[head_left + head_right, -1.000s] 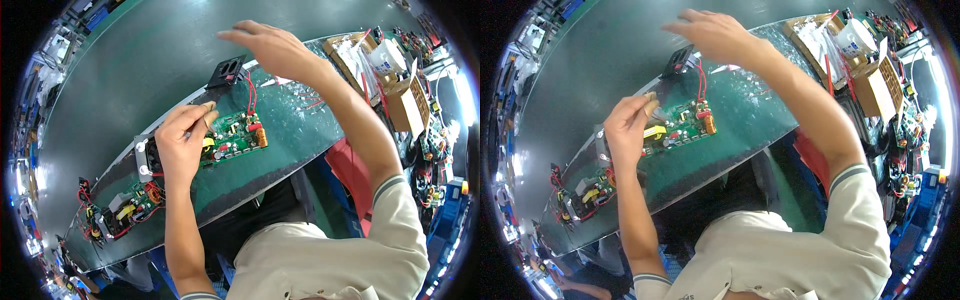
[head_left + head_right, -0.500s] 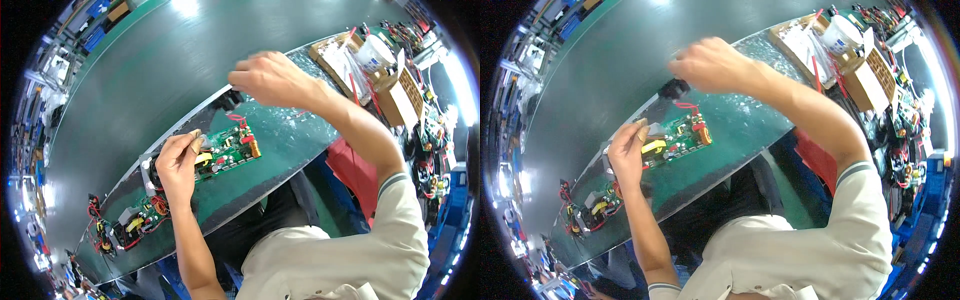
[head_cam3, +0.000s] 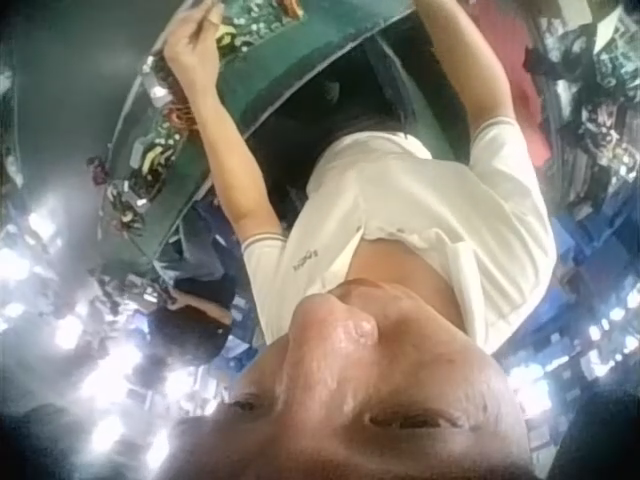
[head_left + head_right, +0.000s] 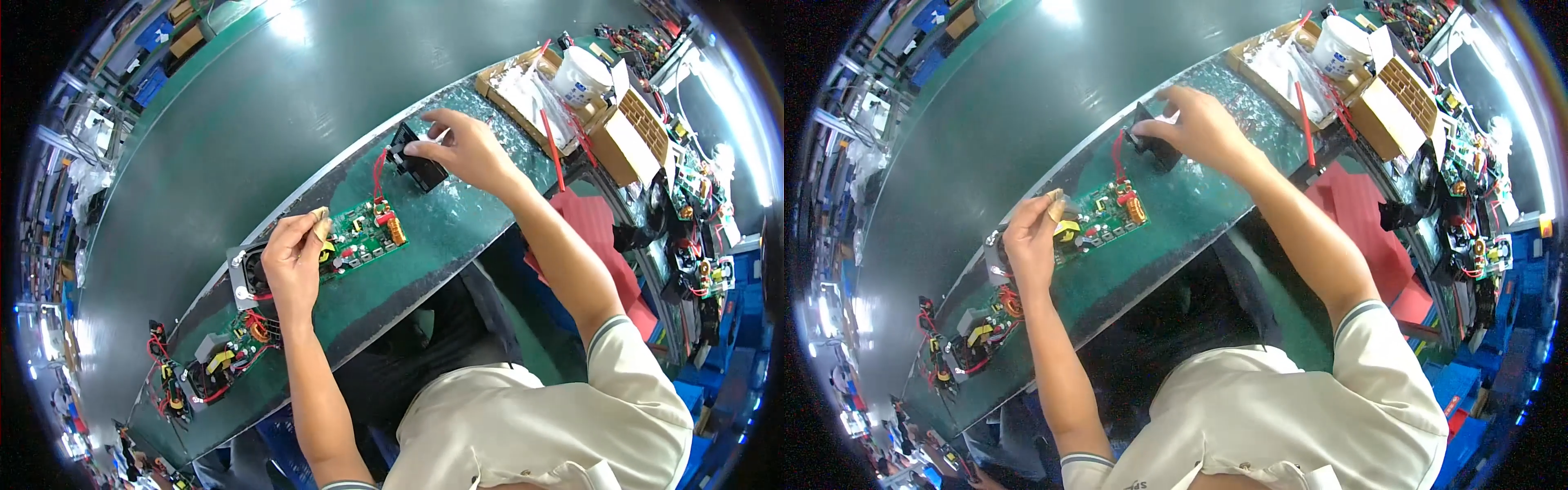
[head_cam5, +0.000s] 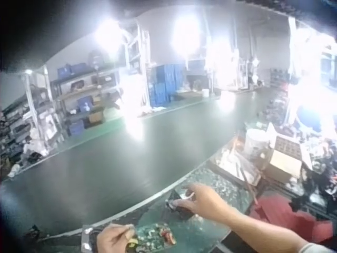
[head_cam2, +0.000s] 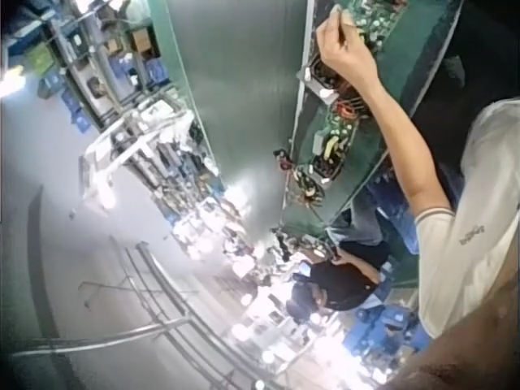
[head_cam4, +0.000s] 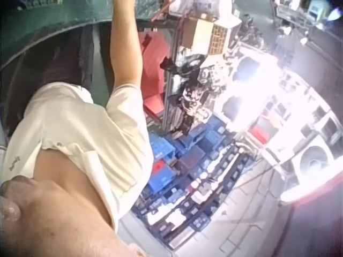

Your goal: Assembling electronic components including cooling fans and heatsinks onto circuit boards on a manufacturing assembly line.

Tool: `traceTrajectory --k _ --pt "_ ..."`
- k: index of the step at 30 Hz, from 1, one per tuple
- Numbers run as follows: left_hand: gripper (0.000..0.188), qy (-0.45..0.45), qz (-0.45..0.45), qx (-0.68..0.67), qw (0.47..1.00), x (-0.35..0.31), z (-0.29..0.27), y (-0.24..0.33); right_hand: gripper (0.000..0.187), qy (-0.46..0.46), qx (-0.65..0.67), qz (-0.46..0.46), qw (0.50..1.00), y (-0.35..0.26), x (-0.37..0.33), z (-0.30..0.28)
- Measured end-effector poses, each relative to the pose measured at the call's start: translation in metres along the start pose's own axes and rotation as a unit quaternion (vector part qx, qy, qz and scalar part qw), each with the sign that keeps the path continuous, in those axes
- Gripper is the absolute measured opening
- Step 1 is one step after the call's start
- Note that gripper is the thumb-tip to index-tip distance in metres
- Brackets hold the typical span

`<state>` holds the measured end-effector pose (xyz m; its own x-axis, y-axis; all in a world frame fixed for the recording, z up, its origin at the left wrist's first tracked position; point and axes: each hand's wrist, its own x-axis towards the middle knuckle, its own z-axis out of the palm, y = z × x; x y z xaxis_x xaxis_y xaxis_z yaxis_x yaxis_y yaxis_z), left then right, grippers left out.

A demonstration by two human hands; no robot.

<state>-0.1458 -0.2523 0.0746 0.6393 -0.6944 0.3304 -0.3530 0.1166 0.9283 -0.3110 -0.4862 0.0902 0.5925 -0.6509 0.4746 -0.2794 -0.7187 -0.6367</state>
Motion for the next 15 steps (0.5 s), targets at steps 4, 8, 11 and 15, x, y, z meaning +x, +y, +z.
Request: traceTrajectory --k 4,8,11,15 --pt "0.016 0.003 0.009 0.046 0.999 -0.001 0.001 0.005 0.062 -0.155 -0.036 0.072 0.985 -0.013 0.044 0.001" --pt "0.016 0.033 -0.001 0.02 0.999 -0.002 0.0 -0.006 0.055 -0.313 -0.207 0.011 0.927 -0.012 0.076 0.02" --pt "0.017 0.002 -0.046 0.007 0.999 -0.006 -0.008 -0.01 0.038 -0.482 -0.182 0.071 0.854 -0.031 0.096 0.032" --pt "0.016 0.014 -0.037 0.013 0.999 -0.007 -0.011 -0.007 0.03 -0.328 -0.132 -0.018 0.935 -0.056 0.081 0.037"
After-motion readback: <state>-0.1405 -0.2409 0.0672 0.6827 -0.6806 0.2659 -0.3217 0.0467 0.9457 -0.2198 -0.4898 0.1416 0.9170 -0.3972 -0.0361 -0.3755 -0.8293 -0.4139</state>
